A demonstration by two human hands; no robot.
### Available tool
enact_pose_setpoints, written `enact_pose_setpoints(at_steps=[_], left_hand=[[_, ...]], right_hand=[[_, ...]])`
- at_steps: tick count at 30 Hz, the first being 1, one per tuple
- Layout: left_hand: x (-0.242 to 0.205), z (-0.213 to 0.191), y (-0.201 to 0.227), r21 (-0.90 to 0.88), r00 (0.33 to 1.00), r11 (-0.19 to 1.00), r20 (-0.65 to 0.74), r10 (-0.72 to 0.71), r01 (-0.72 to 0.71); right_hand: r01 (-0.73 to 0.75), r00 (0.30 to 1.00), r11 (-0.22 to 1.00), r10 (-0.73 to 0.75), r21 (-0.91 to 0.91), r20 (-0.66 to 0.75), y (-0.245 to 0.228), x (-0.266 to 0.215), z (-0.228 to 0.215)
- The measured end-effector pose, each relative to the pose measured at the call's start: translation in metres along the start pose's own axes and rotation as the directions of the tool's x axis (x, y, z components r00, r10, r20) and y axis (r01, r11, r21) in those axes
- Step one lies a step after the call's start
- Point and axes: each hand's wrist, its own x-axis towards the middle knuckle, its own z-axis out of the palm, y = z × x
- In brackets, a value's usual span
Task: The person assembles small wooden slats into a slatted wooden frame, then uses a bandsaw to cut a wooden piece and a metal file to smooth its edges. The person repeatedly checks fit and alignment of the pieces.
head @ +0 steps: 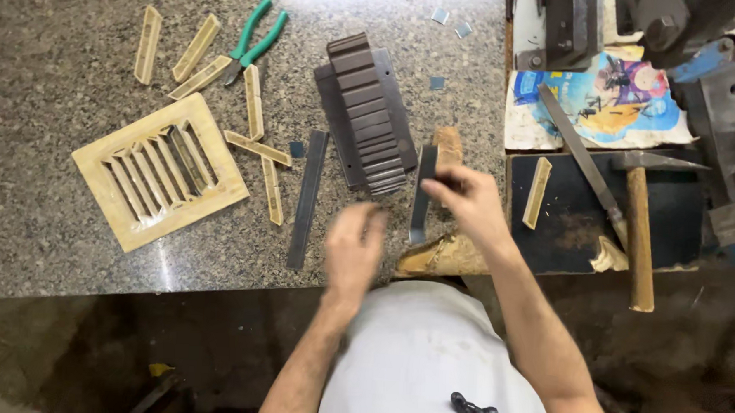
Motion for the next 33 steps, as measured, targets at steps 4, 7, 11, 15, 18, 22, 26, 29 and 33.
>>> enact_pose_setpoints(at_steps=[4,7,11,15,18,22,26,29,33], left_hand=[[0.006,-0.024,-0.057,0.557,0.977,0.823,-0.214,0.014,0.110],[0.003,-0.024,-0.075,0.577,0.953,0.794,-0.302,-0.013,0.193],[0.008,-0.020,-0.080,0.530,0.931,0.788,-0.335,-0.145,0.313],[0.020,-0.021,-0.084,0.496,0.922,0.785,-0.299,-0.247,0.372],[0.018,-0.031,-0.084,0.533,0.955,0.793,-0.182,-0.233,0.295],[0.004,-0.064,-0.080,0.306,0.975,0.942,-0.209,-0.074,0.137],[0.003,-0.085,-0.077,0.278,0.995,0.956,0.039,0.091,-0.098],[0.025,-0.078,-0.075,0.373,0.923,0.848,0.231,0.309,-0.377],[0.058,-0.077,-0.070,0.396,0.836,0.748,0.384,0.392,-0.533]], right_hand=[[-0.029,0.998,0.982,0.041,-0.186,0.058,-0.018,0.058,0.016],[-0.074,0.990,0.950,0.108,-0.304,0.095,-0.023,0.094,0.031],[-0.039,0.988,0.915,0.097,-0.401,0.124,-0.023,0.113,0.046],[-0.325,0.930,0.868,0.366,-0.375,0.041,-0.019,0.115,0.045],[-0.168,0.970,0.923,0.217,-0.346,0.109,-0.014,0.116,0.042],[-0.132,0.977,0.948,0.174,-0.289,0.124,-0.007,0.123,0.037],[-0.144,0.973,0.946,0.189,-0.290,0.133,-0.005,0.120,0.035],[-0.141,0.968,0.956,0.188,-0.259,0.165,-0.012,0.119,0.043],[-0.052,0.979,0.976,0.091,-0.211,0.180,-0.015,0.119,0.030]])
